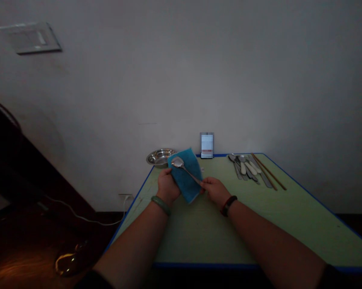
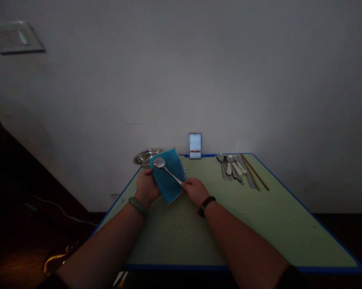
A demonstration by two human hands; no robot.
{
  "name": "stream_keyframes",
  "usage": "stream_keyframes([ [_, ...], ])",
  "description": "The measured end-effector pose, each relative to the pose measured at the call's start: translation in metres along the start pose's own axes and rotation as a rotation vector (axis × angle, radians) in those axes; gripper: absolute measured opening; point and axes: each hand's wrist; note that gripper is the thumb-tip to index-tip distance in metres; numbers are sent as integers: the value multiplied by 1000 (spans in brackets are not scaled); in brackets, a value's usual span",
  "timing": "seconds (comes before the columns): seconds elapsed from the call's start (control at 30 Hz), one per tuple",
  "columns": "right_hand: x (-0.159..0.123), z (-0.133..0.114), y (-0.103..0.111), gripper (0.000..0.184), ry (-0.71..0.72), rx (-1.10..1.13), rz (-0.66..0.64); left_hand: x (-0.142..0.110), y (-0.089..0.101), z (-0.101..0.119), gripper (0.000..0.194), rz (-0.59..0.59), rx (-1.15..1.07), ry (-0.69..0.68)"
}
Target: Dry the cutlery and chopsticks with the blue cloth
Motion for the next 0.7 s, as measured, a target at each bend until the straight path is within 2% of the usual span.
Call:
stream_keyframes([
  [0.13, -1, 0, -1, 19, -16, 23, 5, -3, -3, -3, 42, -5, 45, 51],
  [0.3, -1, 2, -1, 19, 0, 9, 13, -7, -7, -7, 48, -97, -7, 90],
  [0.4, -2, 0, 0, 17, -7, -19, 12, -6, -7, -9, 51, -83, -39, 105],
  [0.7, -7, -10, -1, 14, -86, 33, -41, -4, -3, -7, 53, -66, 53, 59],
])
Point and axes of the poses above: each hand's wrist, its own x-axis towards the middle knuckle, its own y-axis out of the back of the hand, z = x × y, and after that the axes turned 1 degree about -z, right-handed
